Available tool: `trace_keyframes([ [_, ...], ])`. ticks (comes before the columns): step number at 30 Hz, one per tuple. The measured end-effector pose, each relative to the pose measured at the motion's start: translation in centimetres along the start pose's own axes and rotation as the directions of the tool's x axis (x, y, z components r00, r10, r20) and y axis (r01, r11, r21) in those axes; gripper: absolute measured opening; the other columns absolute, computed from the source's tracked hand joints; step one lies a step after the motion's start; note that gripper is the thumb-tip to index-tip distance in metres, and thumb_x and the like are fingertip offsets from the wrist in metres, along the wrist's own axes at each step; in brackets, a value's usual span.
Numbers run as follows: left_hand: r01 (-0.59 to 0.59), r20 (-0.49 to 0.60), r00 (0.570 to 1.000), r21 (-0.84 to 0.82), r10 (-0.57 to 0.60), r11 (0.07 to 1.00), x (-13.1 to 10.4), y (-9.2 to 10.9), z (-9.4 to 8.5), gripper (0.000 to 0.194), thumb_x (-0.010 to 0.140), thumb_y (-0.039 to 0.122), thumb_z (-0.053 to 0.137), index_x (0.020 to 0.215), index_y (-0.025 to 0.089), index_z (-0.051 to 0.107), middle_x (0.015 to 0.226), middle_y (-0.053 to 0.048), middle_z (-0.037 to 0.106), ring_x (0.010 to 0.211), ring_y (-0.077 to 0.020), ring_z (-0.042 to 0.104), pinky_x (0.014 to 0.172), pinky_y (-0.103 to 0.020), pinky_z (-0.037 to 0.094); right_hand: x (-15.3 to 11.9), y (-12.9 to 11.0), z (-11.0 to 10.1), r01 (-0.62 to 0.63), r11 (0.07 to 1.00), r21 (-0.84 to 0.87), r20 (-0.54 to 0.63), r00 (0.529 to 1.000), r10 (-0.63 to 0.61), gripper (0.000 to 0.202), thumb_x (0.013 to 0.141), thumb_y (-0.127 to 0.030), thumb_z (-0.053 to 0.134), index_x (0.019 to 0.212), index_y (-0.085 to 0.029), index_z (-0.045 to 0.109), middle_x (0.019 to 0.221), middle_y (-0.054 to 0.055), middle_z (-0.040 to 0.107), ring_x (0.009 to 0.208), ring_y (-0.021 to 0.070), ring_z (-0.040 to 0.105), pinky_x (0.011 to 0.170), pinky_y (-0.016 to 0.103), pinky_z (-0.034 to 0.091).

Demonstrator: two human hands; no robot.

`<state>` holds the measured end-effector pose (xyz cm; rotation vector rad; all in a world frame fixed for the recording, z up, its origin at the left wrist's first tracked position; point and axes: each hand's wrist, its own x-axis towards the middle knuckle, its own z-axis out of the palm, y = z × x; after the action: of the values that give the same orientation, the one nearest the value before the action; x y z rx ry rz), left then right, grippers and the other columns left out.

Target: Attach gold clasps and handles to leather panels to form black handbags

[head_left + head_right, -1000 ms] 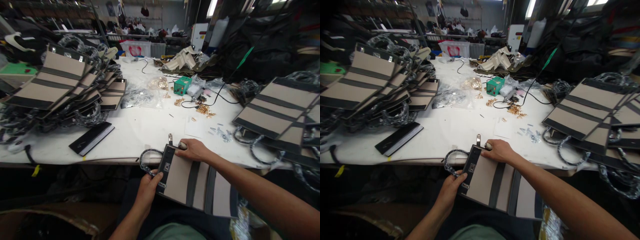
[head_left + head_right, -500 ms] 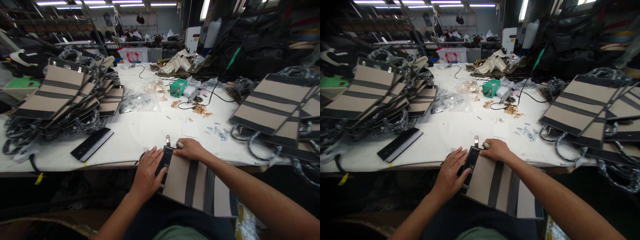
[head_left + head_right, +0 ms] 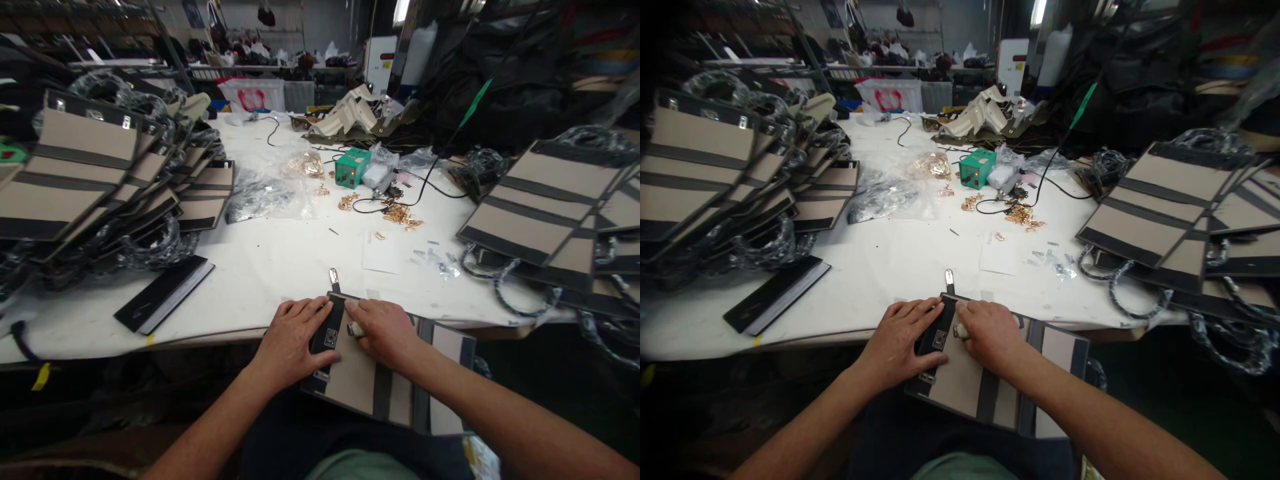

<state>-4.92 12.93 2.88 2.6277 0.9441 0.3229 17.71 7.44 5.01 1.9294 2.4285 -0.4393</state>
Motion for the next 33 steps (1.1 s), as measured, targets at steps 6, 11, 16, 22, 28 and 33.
trace_keyframes([
  [6, -0.010, 0.049, 0.999, 0.062, 0.007, 0.998, 0.2, -0.5, 0.0, 0.081, 0.079, 0.061, 0.072, 0.148, 0.026, 0.047, 0.153, -0.006, 0.051, 0.133, -0.0302, 0.048, 0.108, -0.048, 0.029, -0.3, -0.9, 1.3, -0.109, 0.992, 0.067, 0.035, 0.994, 0.107, 0.076, 0.076, -0.017, 0.058, 0.151, -0.016, 0.044, 0.122, 0.012, 0.067, 0.108, 0.0276, 0.063, 0.091, 0.036, 0.048],
  [11, -0.008, 0.031, 1.000, 0.057, 0.007, 0.998, 0.1, -0.6, 0.4, 0.078, 0.081, 0.061, 0.070, 0.147, 0.026, 0.047, 0.152, -0.005, 0.052, 0.133, -0.0296, 0.047, 0.109, -0.048, 0.029, -1.0, -1.7, 1.9, -0.217, 0.972, 0.091, 0.005, 0.976, 0.218, 0.072, 0.080, -0.020, 0.055, 0.152, -0.024, 0.044, 0.116, 0.009, 0.068, 0.100, 0.0270, 0.066, 0.084, 0.036, 0.048],
  [16, 0.002, 0.022, 1.000, 0.050, -0.003, 0.999, 0.1, -0.7, 0.6, 0.079, 0.079, 0.055, 0.072, 0.148, 0.027, 0.046, 0.152, -0.004, 0.052, 0.133, -0.0298, 0.048, 0.110, -0.049, 0.029, -1.2, -2.3, 2.3, -0.221, 0.966, 0.135, -0.016, 0.974, 0.225, 0.072, 0.081, -0.021, 0.053, 0.152, -0.023, 0.044, 0.117, 0.009, 0.068, 0.097, 0.0262, 0.066, 0.084, 0.035, 0.049],
  [22, 0.001, 0.033, 0.999, 0.069, -0.003, 0.998, 0.1, -1.4, 1.0, 0.085, 0.074, 0.047, 0.078, 0.149, 0.027, 0.046, 0.152, -0.004, 0.052, 0.134, -0.0324, 0.048, 0.111, -0.050, 0.030, -0.9, -2.3, 2.4, -0.221, 0.957, 0.186, -0.067, 0.969, 0.237, 0.073, 0.076, -0.022, 0.055, 0.149, -0.025, 0.047, 0.119, 0.007, 0.068, 0.098, 0.0276, 0.067, 0.086, 0.037, 0.050],
  [28, 0.048, 0.046, 0.998, 0.053, -0.051, 0.997, 0.6, -1.2, 1.0, 0.079, 0.074, 0.040, 0.075, 0.148, 0.028, 0.049, 0.151, -0.005, 0.053, 0.135, -0.0316, 0.047, 0.111, -0.049, 0.030, -0.5, -2.9, 2.6, -0.237, 0.948, 0.214, -0.106, 0.959, 0.263, 0.071, 0.073, -0.022, 0.057, 0.144, -0.026, 0.051, 0.118, 0.007, 0.069, 0.098, 0.0287, 0.068, 0.086, 0.038, 0.050],
  [33, 0.099, 0.056, 0.993, 0.042, -0.101, 0.994, 0.8, -0.5, 0.6, 0.081, 0.070, 0.039, 0.077, 0.146, 0.028, 0.051, 0.150, -0.006, 0.054, 0.134, -0.0310, 0.047, 0.112, -0.048, 0.030, -0.6, -3.3, 3.1, -0.238, 0.932, 0.273, -0.157, 0.945, 0.287, 0.069, 0.077, -0.022, 0.055, 0.146, -0.024, 0.048, 0.124, 0.008, 0.068, 0.104, 0.0281, 0.067, 0.091, 0.038, 0.050],
])
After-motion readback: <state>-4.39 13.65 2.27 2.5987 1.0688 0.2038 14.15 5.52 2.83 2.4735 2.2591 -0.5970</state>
